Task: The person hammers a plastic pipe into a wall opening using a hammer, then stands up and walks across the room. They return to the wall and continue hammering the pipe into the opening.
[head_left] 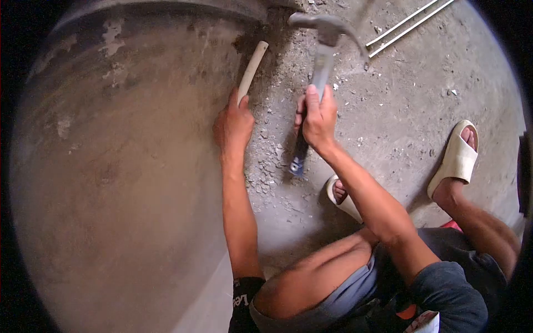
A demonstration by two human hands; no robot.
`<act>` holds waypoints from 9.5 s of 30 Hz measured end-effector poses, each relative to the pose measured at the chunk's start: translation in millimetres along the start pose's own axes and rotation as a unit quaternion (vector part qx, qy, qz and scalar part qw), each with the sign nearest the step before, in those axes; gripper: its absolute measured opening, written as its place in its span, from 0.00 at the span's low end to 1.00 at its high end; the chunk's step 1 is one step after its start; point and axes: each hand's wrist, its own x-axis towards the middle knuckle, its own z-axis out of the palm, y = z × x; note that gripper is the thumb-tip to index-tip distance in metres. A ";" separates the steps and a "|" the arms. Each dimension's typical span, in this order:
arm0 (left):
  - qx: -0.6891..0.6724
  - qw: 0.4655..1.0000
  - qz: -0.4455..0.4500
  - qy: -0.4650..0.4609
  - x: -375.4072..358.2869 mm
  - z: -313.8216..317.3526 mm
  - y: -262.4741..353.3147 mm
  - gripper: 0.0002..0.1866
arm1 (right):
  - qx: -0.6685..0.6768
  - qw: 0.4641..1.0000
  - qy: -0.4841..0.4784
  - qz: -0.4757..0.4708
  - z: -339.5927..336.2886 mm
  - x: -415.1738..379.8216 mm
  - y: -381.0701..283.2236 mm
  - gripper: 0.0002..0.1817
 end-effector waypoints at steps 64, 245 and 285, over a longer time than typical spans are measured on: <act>-0.464 0.879 0.002 0.104 -59.0 67.7 53.7 0.24 | -0.292 0.943 -0.140 -0.079 -38.2 -1.8 -60.5 0.16; -0.261 0.958 0.055 0.101 -6.5 34.6 20.8 0.20 | -0.158 0.980 -0.107 0.060 -67.5 2.7 -25.6 0.13; -0.350 0.922 0.086 0.141 10.4 60.4 11.5 0.21 | -0.299 0.950 -0.068 -0.055 -40.4 23.7 -21.5 0.16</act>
